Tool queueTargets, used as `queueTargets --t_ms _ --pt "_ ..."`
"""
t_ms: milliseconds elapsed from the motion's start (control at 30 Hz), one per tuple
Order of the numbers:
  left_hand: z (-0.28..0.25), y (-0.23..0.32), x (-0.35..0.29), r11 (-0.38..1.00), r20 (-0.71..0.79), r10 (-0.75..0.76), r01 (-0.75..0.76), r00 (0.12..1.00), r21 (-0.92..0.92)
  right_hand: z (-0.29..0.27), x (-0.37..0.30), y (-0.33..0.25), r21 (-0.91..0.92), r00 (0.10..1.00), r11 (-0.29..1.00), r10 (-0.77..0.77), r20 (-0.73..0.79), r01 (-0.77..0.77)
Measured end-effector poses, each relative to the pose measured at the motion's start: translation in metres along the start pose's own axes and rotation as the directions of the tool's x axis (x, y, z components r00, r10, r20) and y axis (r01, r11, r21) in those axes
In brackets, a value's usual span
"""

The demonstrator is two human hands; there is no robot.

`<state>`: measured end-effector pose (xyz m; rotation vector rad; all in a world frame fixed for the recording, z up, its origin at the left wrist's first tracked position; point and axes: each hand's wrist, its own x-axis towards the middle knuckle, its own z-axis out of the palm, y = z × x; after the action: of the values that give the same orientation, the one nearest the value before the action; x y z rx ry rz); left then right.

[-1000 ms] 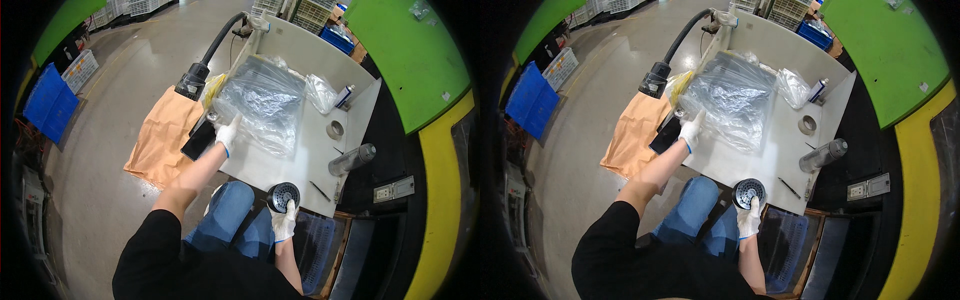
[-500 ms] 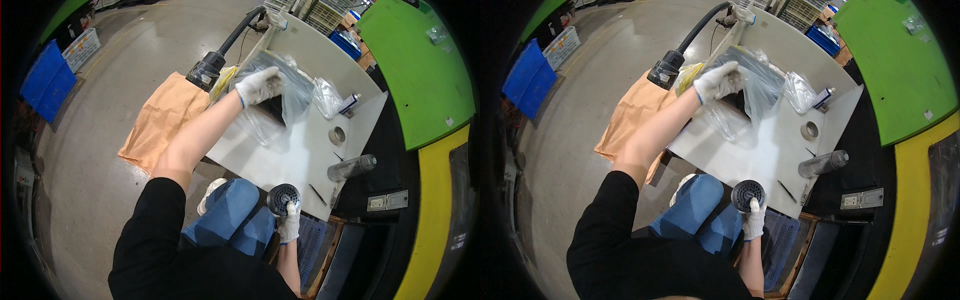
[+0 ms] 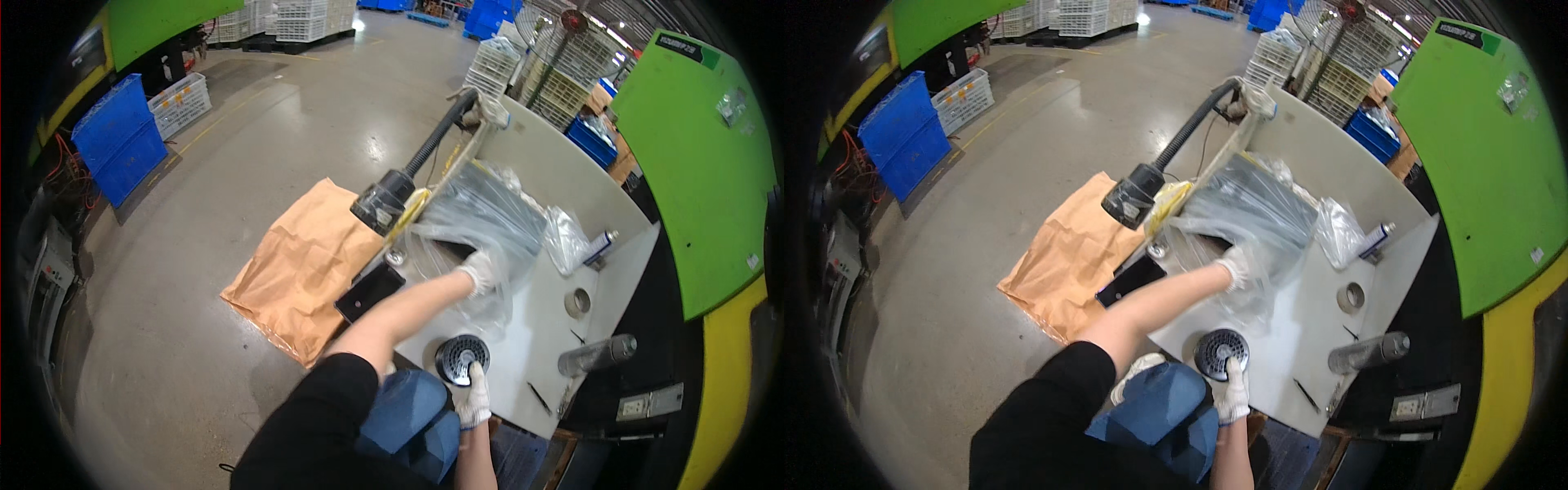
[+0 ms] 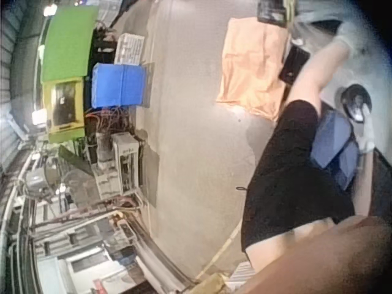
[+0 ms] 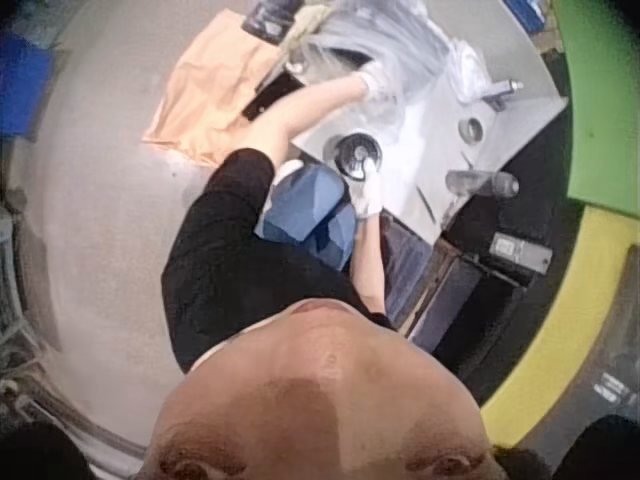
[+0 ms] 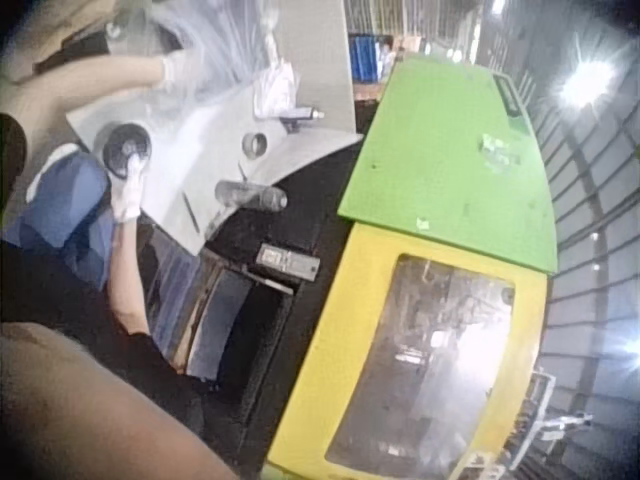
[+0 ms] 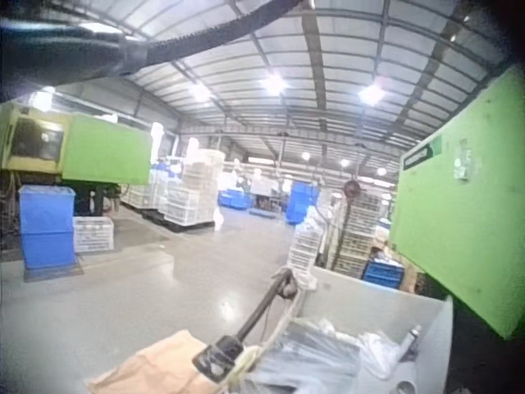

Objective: The recorder inspects, trims, and cleans circular black plastic mesh parts in a manufacturing environment.

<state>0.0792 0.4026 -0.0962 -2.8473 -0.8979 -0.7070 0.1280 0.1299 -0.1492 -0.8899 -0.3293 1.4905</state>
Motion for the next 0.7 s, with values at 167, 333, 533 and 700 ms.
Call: queueTargets --t_ms 167,333,533,700 --pt "0.008 0.028 0.029 0.994 0.189 -0.056 0.073 0.980 -0.086 0.000 -0.001 0.001 -0.077 0.995 0.997 -0.005 -0.101 -0.003" --pt "0.003 0.028 0.029 0.998 0.115 -0.022 0.028 0.993 -0.056 0.003 0.001 0.000 -0.108 0.994 0.994 -0.016 -0.110 0.005" --pt "-0.030 -0.008 0.009 0.983 0.100 0.180 -0.176 0.978 -0.050 0.004 -0.002 -0.003 -0.061 0.995 0.997 0.030 -0.095 -0.036" --pt "-0.061 -0.037 -0.013 0.949 0.344 0.277 -0.312 0.897 0.047 0.023 0.002 -0.010 -0.139 0.994 0.986 0.081 -0.072 -0.090"
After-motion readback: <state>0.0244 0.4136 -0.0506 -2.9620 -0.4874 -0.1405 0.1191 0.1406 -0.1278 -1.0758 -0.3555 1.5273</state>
